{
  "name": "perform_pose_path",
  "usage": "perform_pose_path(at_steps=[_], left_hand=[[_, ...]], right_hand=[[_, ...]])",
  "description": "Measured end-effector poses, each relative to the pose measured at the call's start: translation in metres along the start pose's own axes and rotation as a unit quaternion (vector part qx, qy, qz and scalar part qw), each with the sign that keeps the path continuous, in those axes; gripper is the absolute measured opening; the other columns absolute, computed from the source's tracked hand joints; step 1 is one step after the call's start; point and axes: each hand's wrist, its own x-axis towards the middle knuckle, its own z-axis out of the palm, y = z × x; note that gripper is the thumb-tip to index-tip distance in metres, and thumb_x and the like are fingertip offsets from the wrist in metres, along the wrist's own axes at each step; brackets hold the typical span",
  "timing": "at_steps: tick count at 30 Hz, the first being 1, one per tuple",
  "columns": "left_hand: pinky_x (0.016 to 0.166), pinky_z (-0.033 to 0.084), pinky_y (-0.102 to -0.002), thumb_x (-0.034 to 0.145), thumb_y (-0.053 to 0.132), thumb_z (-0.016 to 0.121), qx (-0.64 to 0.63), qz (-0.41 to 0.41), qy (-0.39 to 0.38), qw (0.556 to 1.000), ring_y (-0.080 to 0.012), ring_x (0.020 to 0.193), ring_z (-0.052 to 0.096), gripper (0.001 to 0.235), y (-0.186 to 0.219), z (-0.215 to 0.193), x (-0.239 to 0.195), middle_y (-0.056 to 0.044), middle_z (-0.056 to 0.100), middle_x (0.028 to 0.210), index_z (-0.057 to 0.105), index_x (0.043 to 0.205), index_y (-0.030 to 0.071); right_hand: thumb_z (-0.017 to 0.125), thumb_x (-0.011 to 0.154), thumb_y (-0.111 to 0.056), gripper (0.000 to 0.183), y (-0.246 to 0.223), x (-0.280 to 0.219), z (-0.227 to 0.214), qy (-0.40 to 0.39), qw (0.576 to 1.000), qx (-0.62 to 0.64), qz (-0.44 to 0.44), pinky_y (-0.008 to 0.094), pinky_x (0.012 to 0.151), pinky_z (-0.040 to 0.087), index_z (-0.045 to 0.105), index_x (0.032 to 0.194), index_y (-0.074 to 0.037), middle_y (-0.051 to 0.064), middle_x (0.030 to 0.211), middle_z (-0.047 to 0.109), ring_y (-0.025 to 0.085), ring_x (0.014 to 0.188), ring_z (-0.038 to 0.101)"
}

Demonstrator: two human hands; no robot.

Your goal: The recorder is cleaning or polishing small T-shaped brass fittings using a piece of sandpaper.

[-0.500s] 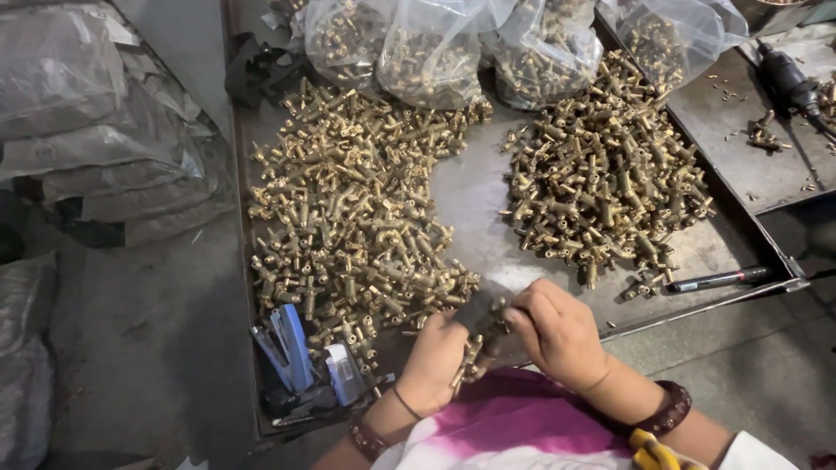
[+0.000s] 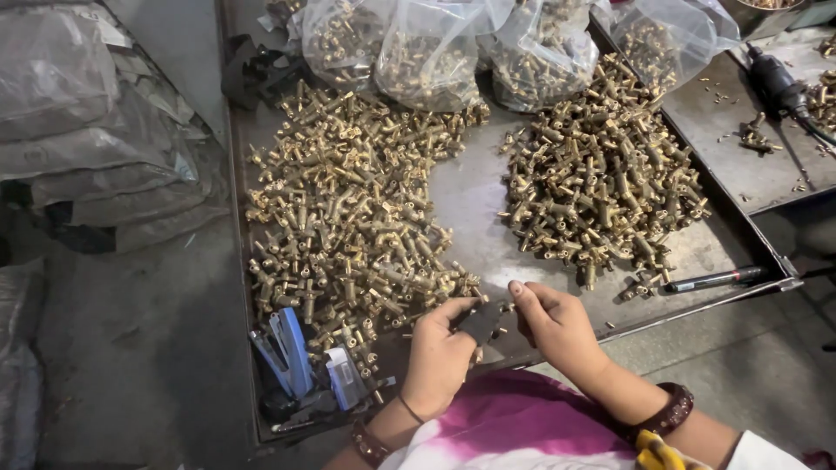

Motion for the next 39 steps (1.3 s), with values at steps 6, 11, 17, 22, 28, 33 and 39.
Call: perform_pose_path(at_steps=[6,11,17,22,28,33,39], left_hand=[[0.043,0.044,-0.021,0.092,0.009,0.060,-0.140,0.000,-0.006,0.990,-0.0112,0.051,0.058,0.026,-0.010,-0.020,0.012,-0.006,0.068,0.071,0.072,0.114,0.003],[0.046,0.049,-0.023,0.096,0.026,0.057,-0.270,0.063,-0.026,0.961,-0.0151,0.060,0.067,0.028,0.015,-0.024,0.010,-0.008,0.071,0.077,0.067,0.100,0.000],[0.054,0.052,-0.027,0.099,0.012,0.063,-0.237,0.022,-0.011,0.971,-0.0183,0.068,0.068,0.019,-0.021,-0.028,0.020,-0.015,0.071,0.085,0.065,0.100,-0.006],[0.055,0.059,-0.030,0.085,-0.003,0.057,-0.141,-0.083,0.037,0.986,-0.0207,0.067,0.067,0.030,-0.005,-0.017,0.018,-0.017,0.071,0.093,0.064,0.114,-0.004],[0.063,0.055,-0.020,0.083,-0.013,0.064,0.039,-0.036,-0.031,0.998,-0.0102,0.079,0.069,0.054,0.002,-0.004,0.014,-0.005,0.073,0.106,0.058,0.133,0.005],[0.050,0.056,-0.027,0.089,-0.001,0.050,-0.047,-0.102,0.022,0.993,-0.0150,0.065,0.066,0.037,-0.011,-0.017,0.027,-0.011,0.073,0.089,0.069,0.121,0.001],[0.045,0.049,-0.028,0.101,0.010,0.048,-0.156,-0.079,0.055,0.983,-0.0169,0.061,0.061,0.030,-0.033,-0.021,0.029,-0.007,0.068,0.083,0.071,0.119,0.003]], right_hand=[[0.053,0.105,-0.036,0.043,0.018,0.020,-0.014,-0.067,0.997,-0.002,-0.038,0.031,0.057,0.049,0.067,0.085,-0.001,0.007,0.067,0.062,0.014,0.058,0.059],[0.072,0.081,-0.029,0.028,0.003,0.004,-0.008,-0.098,0.889,-0.378,-0.238,0.042,0.068,0.055,0.069,0.095,-0.005,0.012,0.097,0.067,0.031,0.078,0.068],[0.069,0.086,-0.031,0.027,0.010,0.009,-0.005,-0.102,0.819,-0.487,-0.286,0.043,0.076,0.056,0.067,0.097,-0.006,0.012,0.099,0.066,0.033,0.095,0.067],[0.066,0.090,-0.031,0.025,-0.015,0.009,-0.024,-0.087,0.872,-0.447,-0.181,0.043,0.075,0.055,0.068,0.100,-0.008,0.011,0.100,0.067,0.034,0.087,0.069],[0.065,0.090,-0.026,0.021,-0.027,0.004,-0.034,-0.033,0.921,-0.343,-0.182,0.042,0.073,0.057,0.071,0.100,-0.008,0.011,0.096,0.072,0.033,0.082,0.072],[0.073,0.085,-0.035,0.040,-0.008,0.011,-0.010,-0.035,0.896,-0.385,-0.219,0.046,0.071,0.054,0.064,0.111,-0.005,0.015,0.104,0.066,0.038,0.084,0.068],[0.075,0.088,-0.030,0.030,-0.043,0.000,-0.001,-0.138,0.935,-0.218,-0.242,0.040,0.075,0.057,0.070,0.105,-0.005,0.012,0.093,0.070,0.030,0.082,0.071]])
